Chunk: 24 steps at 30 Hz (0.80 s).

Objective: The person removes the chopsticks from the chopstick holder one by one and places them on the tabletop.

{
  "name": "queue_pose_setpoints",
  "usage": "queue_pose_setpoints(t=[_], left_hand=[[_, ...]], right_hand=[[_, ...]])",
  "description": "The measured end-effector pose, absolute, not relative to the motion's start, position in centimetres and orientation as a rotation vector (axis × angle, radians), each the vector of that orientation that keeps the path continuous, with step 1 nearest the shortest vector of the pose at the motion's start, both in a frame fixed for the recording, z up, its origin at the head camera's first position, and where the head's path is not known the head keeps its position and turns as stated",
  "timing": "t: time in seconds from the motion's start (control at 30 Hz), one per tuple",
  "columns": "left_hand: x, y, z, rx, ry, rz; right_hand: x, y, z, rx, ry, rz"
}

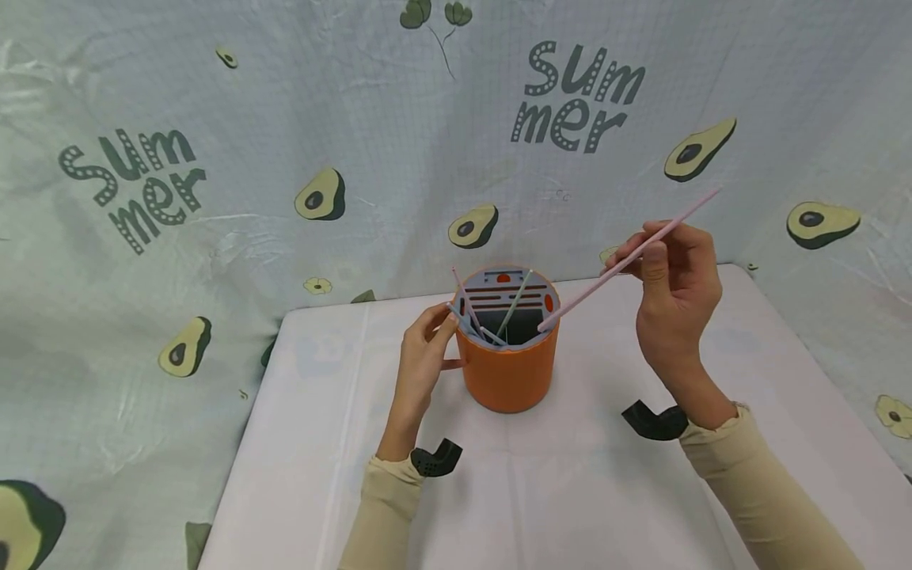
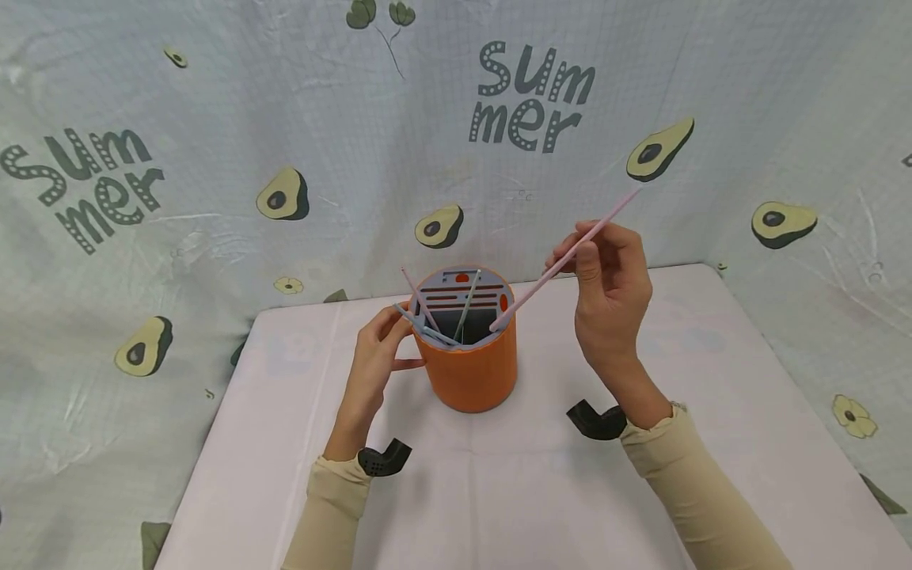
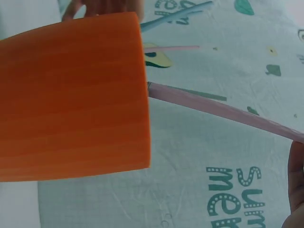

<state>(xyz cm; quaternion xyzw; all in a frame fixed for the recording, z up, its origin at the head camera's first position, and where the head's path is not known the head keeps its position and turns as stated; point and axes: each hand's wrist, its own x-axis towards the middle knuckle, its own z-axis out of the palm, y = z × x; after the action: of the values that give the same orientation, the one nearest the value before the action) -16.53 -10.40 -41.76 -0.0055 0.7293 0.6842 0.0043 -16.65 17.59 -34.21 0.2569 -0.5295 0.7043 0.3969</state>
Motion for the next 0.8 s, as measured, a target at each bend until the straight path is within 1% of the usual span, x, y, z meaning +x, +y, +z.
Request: queue_pose_setpoints(t=[0.13, 0.23, 0.8], left_hand=[[-16.4, -10.4, -41.6, -0.022, 2.282, 2.144], [-16.4, -10.3, -41.5, -0.023, 2.282, 2.147], [-16.5, -10.4, -41.7, -0.015, 2.266, 2.151]], right_hand=[[-16.5, 18.1, -33.7, 0.617, -1.294, 1.831], [-16.5, 18.5, -33.9, 0.602, -1.312, 1.850], [-16.1, 22.1, -39.6, 0.543, -1.692, 1.822]])
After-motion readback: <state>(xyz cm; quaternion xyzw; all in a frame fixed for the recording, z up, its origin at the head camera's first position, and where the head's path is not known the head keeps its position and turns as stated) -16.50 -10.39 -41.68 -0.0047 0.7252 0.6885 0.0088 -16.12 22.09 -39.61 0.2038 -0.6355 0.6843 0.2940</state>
